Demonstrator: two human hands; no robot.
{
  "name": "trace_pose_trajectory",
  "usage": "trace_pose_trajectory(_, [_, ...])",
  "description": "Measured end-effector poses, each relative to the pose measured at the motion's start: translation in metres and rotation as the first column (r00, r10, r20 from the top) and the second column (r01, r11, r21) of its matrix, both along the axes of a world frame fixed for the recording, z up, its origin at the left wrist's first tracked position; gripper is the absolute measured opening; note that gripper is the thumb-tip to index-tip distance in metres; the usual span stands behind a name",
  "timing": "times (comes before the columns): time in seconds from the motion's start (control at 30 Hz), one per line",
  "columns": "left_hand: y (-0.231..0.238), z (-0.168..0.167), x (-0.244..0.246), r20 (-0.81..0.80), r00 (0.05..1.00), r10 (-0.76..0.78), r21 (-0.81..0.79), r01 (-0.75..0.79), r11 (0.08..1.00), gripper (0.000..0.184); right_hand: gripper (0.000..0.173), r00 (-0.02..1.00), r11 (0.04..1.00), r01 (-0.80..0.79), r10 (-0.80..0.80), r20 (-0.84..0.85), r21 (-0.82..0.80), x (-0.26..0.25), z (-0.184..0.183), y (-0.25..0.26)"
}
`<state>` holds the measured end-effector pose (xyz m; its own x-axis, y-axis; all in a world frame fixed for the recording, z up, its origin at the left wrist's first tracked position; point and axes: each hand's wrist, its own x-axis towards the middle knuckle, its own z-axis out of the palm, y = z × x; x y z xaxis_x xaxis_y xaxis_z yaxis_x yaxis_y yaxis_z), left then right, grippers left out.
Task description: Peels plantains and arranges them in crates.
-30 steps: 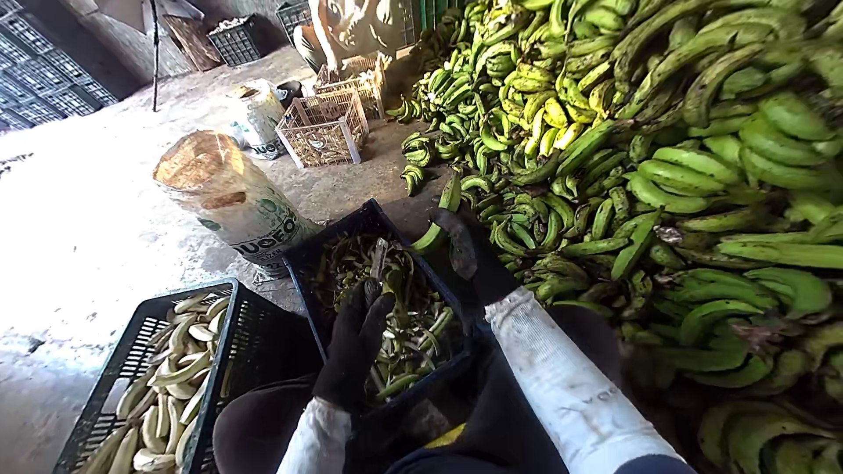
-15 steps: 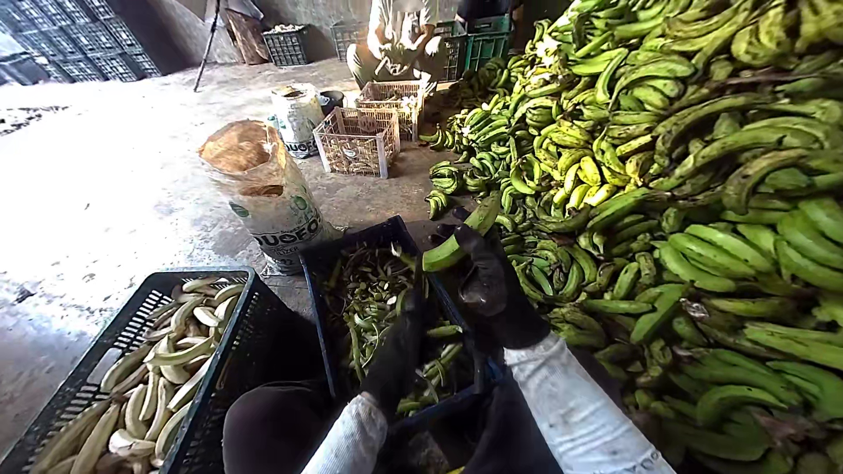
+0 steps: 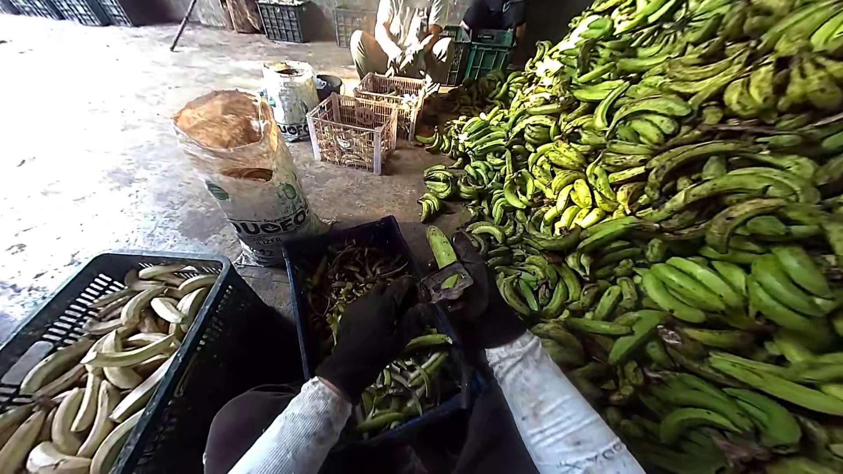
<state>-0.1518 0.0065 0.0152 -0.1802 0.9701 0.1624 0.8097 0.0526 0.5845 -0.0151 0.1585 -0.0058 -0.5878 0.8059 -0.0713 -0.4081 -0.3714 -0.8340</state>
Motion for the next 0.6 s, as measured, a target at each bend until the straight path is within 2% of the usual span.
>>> trace_pose_trajectory(0.1, [0.01, -0.004, -0.011, 0.044, 0.995, 0.095, -0.009, -0.094, 0.996, 0.056, 0.045, 0.997, 0.994, -0.03, 0.022, 0.073, 0.106, -0.005, -0.008, -0.003])
trace_pose_trajectory(0.17, [0.021, -0.006, -0.032, 0.114, 0.966, 0.231, -0.011, -0.232, 0.973, 0.044, 0.039, 0.986, 0.987, -0.107, 0.09, 0.14, 0.118, -0.01, -0.003, -0.013])
trace_pose_trajectory(0.23, [0.026, -0.008, -0.049, 0.144, 0.94, 0.309, -0.033, -0.308, 0.951, 0.043, 0.04, 0.973, 0.976, -0.179, 0.158, 0.167, 0.121, -0.013, -0.002, -0.019])
trace_pose_trajectory(0.3, [0.023, -0.005, -0.047, 0.184, 0.945, 0.269, -0.015, -0.271, 0.963, 0.046, 0.038, 0.977, 0.983, -0.139, 0.117, 0.18, 0.12, -0.019, -0.017, -0.011])
trace_pose_trajectory(0.37, [0.02, -0.004, -0.047, 0.309, 0.928, 0.21, 0.08, -0.245, 0.966, 0.045, 0.04, 0.973, 0.995, -0.057, 0.037, 0.226, 0.084, -0.026, -0.034, 0.002])
trace_pose_trajectory(0.43, [0.012, 0.001, -0.056, 0.504, 0.845, 0.18, 0.149, -0.29, 0.945, 0.045, 0.039, 0.948, 0.996, -0.025, -0.004, 0.32, 0.087, -0.026, -0.058, 0.016])
trace_pose_trajectory(0.5, [-0.005, 0.012, -0.075, 0.672, 0.722, 0.166, 0.198, -0.39, 0.899, 0.046, 0.038, 0.891, 0.991, -0.038, -0.023, 0.453, 0.126, -0.028, -0.076, 0.023])
trace_pose_trajectory(0.6, [-0.036, 0.017, -0.109, 0.79, 0.594, 0.153, 0.255, -0.544, 0.8, 0.045, 0.04, 0.728, 0.966, -0.158, -0.025, 0.685, 0.203, -0.046, -0.083, 0.021])
